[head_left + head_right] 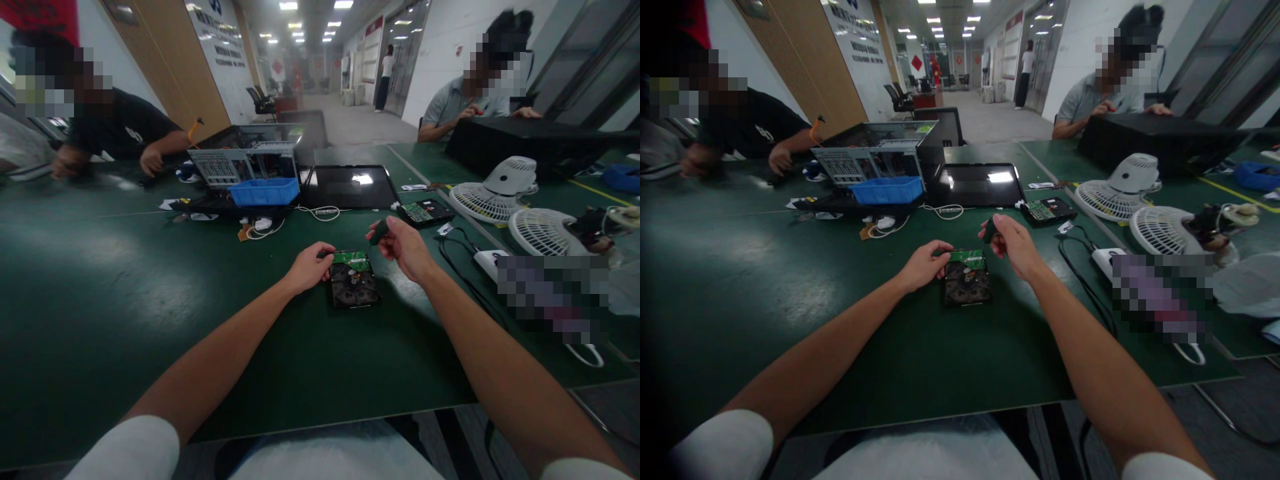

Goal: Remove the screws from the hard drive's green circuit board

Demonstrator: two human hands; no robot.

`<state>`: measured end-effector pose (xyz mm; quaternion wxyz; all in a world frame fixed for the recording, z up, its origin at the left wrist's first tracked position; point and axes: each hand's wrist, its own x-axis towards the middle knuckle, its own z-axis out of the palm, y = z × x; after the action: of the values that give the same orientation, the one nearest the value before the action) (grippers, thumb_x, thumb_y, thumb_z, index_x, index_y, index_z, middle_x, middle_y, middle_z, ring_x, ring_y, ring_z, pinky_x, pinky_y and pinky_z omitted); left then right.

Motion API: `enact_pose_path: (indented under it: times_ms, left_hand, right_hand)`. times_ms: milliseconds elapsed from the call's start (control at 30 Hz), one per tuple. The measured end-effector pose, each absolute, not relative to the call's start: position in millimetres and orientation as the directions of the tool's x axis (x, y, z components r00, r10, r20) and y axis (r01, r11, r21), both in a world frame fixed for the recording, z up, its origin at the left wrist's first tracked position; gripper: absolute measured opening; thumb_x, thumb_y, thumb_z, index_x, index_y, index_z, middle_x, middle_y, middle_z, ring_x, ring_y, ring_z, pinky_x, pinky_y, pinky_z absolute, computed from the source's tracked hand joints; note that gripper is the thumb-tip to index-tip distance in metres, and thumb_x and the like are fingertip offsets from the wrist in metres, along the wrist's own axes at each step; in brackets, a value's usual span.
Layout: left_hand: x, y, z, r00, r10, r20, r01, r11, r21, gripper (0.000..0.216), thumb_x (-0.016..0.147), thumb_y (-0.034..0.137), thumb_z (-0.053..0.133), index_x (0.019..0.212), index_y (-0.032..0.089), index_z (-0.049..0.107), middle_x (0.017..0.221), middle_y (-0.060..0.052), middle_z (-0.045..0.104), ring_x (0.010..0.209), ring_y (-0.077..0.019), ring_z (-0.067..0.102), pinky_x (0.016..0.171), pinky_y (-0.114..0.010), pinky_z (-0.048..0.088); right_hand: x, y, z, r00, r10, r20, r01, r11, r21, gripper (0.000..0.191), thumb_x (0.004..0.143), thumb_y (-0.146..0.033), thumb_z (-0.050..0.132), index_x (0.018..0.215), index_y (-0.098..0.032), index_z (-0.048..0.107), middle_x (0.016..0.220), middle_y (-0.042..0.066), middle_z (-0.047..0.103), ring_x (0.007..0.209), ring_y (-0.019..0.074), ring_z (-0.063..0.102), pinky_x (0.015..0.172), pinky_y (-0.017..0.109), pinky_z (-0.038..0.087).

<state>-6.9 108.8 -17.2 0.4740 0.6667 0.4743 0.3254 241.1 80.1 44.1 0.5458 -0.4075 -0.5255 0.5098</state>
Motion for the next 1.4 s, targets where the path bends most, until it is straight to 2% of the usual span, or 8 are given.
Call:
enact_pose_path:
  times_ms: [133,267,333,733,933,1067,1233,1400]
  left_hand:
    - [-7,107,-17,0.336,0.941,0.036,0.288,-0.139,0.947,0.023,0.097,0.021,0.060,0.119,0.019,0.062,0.112,-0.008,0.071,0.056,-0.0070,0.063,0.051,-0.022,0.053]
    - [-8,106,-17,0.364,0.931,0.030,0.301,-0.148,0.942,0.021,0.099,0.024,0.059,0.118,0.019,0.065,0.072,0.001,0.067,0.053,-0.0100,0.061,0.052,-0.021,0.051]
    - [-8,106,-17,0.364,0.931,0.023,0.305,-0.142,0.942,0.022,0.099,0.026,0.059,0.118,0.019,0.066,0.061,0.003,0.061,0.053,-0.0112,0.061,0.053,-0.022,0.051]
    - [-8,104,-16,0.345,0.937,0.056,0.329,-0.177,0.928,0.027,0.094,0.029,0.067,0.118,0.018,0.068,0.063,0.002,0.064,0.053,-0.0118,0.063,0.052,-0.022,0.052]
    - [-7,103,-17,0.339,0.940,0.052,0.323,-0.168,0.931,0.027,0.094,0.028,0.067,0.119,0.018,0.068,0.062,0.002,0.064,0.052,-0.0119,0.063,0.052,-0.021,0.052]
    - [-8,105,-19,0.346,0.937,0.054,0.320,-0.172,0.932,0.029,0.094,0.031,0.067,0.119,0.018,0.068,0.062,0.002,0.064,0.053,-0.0127,0.063,0.051,-0.022,0.052]
    - [-9,106,-20,0.348,0.936,0.052,0.332,-0.175,0.927,0.030,0.094,0.031,0.067,0.121,0.018,0.067,0.061,0.002,0.064,0.052,-0.0129,0.063,0.052,-0.022,0.053]
    - [-9,105,-18,0.349,0.936,0.053,0.336,-0.177,0.925,0.030,0.094,0.031,0.067,0.121,0.018,0.067,0.062,0.002,0.064,0.053,-0.0130,0.063,0.052,-0.022,0.053]
  right_hand:
    - [240,78,45,-0.087,0.984,0.153,-0.149,0.139,-0.979,0.047,0.090,-0.065,0.063,0.111,-0.024,0.072,0.095,0.006,0.075,0.054,0.0106,0.050,0.044,0.025,0.030]
    - [240,79,44,-0.087,0.988,0.131,-0.181,0.114,-0.977,0.045,0.090,-0.063,0.063,0.106,-0.022,0.073,0.102,0.008,0.076,0.057,0.0115,0.054,0.046,0.026,0.037]
    - [241,80,44,-0.088,0.988,0.126,-0.192,0.108,-0.975,0.046,0.091,-0.064,0.061,0.104,-0.021,0.073,0.105,0.009,0.077,0.057,0.0122,0.056,0.048,0.027,0.040]
    - [245,86,34,-0.088,0.982,0.170,-0.143,0.156,-0.977,0.041,0.092,-0.060,0.061,0.098,-0.021,0.069,0.098,0.008,0.076,0.059,0.0133,0.057,0.045,0.026,0.034]
    - [247,84,37,-0.067,0.969,0.236,-0.066,0.232,-0.970,0.042,0.095,-0.058,0.058,0.089,-0.019,0.072,0.070,0.004,0.066,0.056,0.0138,0.052,0.044,0.026,0.032]
    - [246,82,38,-0.079,0.965,0.250,-0.114,0.241,-0.964,0.034,0.093,-0.055,0.062,0.091,-0.021,0.068,0.087,0.006,0.074,0.057,0.0132,0.055,0.044,0.025,0.035]
    - [246,82,38,-0.096,0.968,0.232,-0.120,0.220,-0.968,0.037,0.095,-0.052,0.059,0.113,-0.022,0.072,0.094,0.006,0.074,0.055,0.0116,0.055,0.042,0.025,0.034]
    - [244,79,42,-0.096,0.970,0.224,-0.117,0.212,-0.970,0.032,0.094,-0.050,0.062,0.097,-0.019,0.071,0.104,0.008,0.076,0.055,0.0113,0.059,0.042,0.025,0.037]
